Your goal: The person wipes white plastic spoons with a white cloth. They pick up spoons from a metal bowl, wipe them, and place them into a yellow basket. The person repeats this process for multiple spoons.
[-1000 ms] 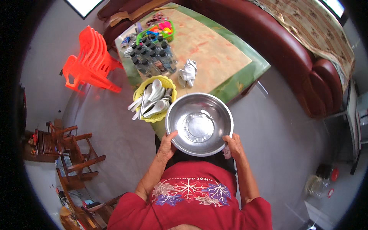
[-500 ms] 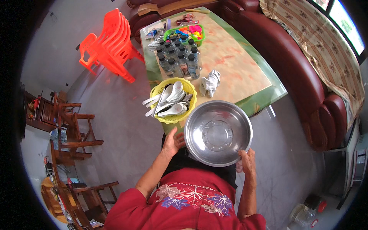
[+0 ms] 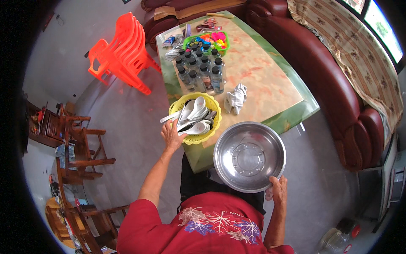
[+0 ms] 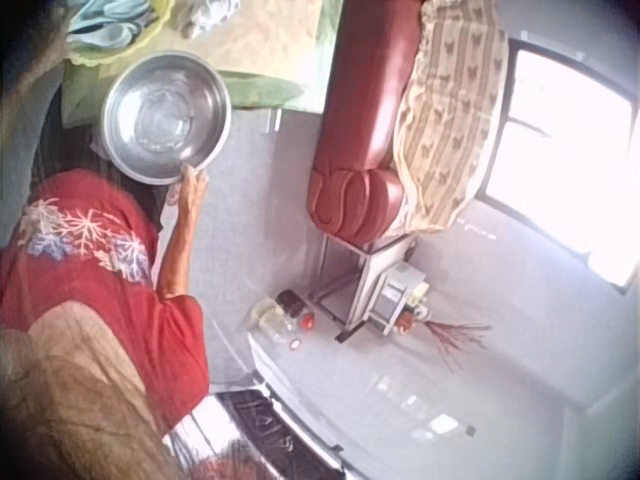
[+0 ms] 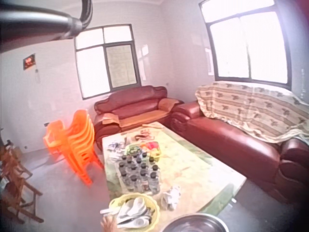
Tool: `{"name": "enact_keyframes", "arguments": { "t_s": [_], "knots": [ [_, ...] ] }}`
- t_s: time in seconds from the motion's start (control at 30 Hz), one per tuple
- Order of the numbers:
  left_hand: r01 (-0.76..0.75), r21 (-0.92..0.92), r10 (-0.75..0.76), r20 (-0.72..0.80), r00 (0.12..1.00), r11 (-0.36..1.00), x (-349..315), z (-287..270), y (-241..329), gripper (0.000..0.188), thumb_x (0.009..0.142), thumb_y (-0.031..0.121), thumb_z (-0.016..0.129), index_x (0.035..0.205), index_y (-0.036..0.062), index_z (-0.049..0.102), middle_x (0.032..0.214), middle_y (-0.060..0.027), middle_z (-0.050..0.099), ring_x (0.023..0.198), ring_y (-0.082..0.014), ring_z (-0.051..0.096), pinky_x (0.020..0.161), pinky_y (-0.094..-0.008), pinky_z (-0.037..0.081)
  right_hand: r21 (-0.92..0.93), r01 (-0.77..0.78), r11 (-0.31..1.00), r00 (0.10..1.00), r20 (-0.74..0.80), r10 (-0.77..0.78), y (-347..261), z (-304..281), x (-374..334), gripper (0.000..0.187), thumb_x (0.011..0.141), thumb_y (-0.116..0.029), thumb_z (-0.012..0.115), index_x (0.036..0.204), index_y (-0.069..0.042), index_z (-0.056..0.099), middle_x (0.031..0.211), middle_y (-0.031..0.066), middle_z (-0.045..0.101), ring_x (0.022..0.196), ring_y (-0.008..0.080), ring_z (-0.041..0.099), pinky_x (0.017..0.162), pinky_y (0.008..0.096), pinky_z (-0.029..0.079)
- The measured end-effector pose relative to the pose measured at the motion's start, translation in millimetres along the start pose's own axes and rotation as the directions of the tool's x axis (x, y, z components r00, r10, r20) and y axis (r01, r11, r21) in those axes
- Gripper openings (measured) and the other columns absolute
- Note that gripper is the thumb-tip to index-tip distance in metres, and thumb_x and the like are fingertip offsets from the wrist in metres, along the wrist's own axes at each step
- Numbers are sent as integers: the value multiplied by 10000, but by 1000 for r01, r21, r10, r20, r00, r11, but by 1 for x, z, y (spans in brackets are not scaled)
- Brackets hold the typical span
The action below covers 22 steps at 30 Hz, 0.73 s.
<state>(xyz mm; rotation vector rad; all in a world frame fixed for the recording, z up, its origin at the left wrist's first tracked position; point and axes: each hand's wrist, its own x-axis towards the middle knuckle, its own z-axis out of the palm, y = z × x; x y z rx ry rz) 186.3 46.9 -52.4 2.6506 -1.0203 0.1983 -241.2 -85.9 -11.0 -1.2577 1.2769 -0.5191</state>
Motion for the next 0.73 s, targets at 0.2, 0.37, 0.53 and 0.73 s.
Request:
{"name": "enact_keyframes", "arguments": {
  "t_s": [0.2, 0.37, 0.53, 0.73],
  "knots": [
    [-18, -58, 22, 67, 998, 998, 19, 6, -19, 627, 641, 259, 754, 1207, 147, 508, 1222, -87, 424, 1161, -296, 374, 926, -465, 300, -118, -56, 991, 996, -82, 46, 28, -9, 9, 277, 719, -199, 549, 804, 64, 575, 638, 96, 558, 553, 176, 524, 525, 319, 428],
    [-64, -57, 62, -30, 998, 996, 20, -7, -8, 689, 668, 279, 735, 1272, 132, 435, 1263, -101, 405, 1203, -304, 353, 946, -480, 290, -94, -50, 994, 995, -94, 41, 32, -4, 15, 246, 720, -177, 542, 742, 68, 548, 493, 86, 510, 381, 172, 508, 381, 299, 409],
    [33, -9, -32, 22, 999, 999, 46, 9, -49, 665, 739, 382, 659, 1295, 111, 417, 1315, -98, 410, 1244, -303, 337, 964, -516, 267, -117, 18, 993, 994, -105, -30, -10, 14, 3, 251, 727, -175, 555, 756, 74, 544, 544, 91, 524, 458, 163, 528, 431, 306, 420],
    [289, -45, -246, 409, 878, 956, 79, 3, -56, 654, 829, 528, 521, 1340, 143, 390, 1408, -110, 361, 1289, -290, 310, 973, -535, 246, 10, -4, 1000, 1000, -22, 4, -2, 8, 6, 288, 718, -165, 560, 867, 77, 601, 639, 111, 592, 513, 159, 543, 495, 299, 452]
  ]
}}
